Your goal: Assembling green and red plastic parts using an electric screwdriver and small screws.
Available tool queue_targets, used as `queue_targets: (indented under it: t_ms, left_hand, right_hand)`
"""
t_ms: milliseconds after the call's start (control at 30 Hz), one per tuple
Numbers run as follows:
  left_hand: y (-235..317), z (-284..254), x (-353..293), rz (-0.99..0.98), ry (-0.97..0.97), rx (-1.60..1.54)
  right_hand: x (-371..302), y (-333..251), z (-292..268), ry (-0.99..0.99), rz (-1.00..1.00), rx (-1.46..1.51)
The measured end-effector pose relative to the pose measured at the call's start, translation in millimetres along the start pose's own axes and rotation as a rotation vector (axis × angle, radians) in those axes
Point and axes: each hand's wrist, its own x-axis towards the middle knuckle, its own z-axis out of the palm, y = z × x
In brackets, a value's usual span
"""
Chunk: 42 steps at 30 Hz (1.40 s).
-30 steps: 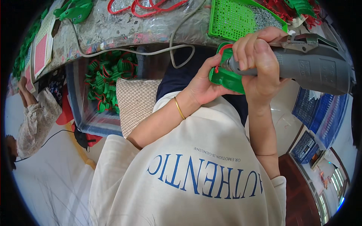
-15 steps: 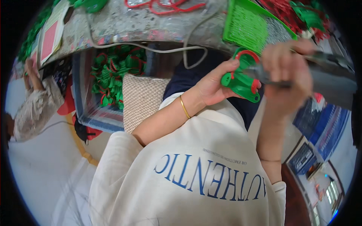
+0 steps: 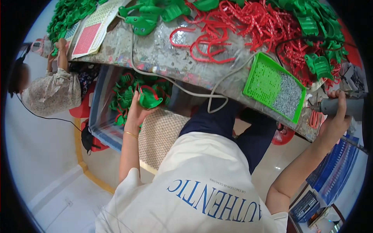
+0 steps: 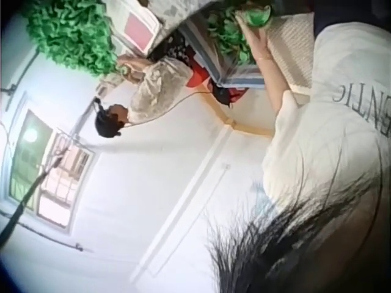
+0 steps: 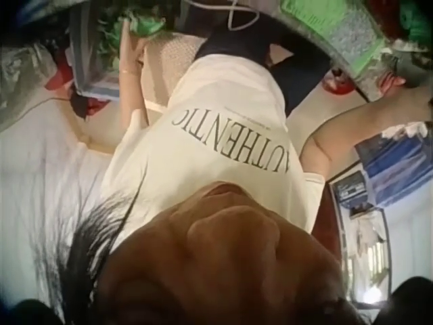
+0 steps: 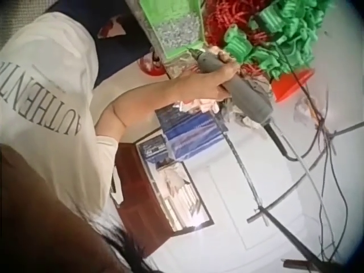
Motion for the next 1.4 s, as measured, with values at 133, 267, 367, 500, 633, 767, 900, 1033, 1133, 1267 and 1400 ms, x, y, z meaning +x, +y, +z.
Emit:
queue_targets:
  t_ms: [133,267,367,500,633,767,900,1033,1133,1267,1400]
  left_hand:
    - [24,26,-1,0.315,0.458,0.963]
    - [67,116,15,1.062,0.222,1.28]
    - [116,161,52,1.188,0.397,1.366]
    - [169,142,111,1.246,0.558,1.727]
    - [171,144,110,1.185,0.423,1.633]
    - [146,147,64,1.274,0.322,1.407]
    - [104,156,29,1.156,0.429,1.094]
    - [56,156,32,1.013,0.228,0.659]
    - [28,159,12,0.82,0.142,0.422]
    - [3,149,36,0.63,0.078,0.144]
    - [-5,186,53,0.66,0.105,0.214]
  right_hand:
    - [-1,0,-1,0.05,-0.01,-0.066]
    - [-5,0,3,0.098,-0.035,-0.057]
    - [-8,1,11,0.059,-0.072,-0.112]
    - [-7,15,8,0.153,-0.158,-0.199]
    - [-30,-4,26,0.314,-0.489,-0.199]
    - [-63,12,61,-0.114,-0.322,-0.359]
    - [-75,68,136,-0.645,-0.302,-0.496]
    - [-78,116,177,-0.771,-0.511,-0.719]
    - [-83,130,185,-0.831,-0.398,-0.795]
    - [-84,125,179,-0.706,-0.465,-0.666]
    - [-79,103,170,-0.419,0.107,-0.159]
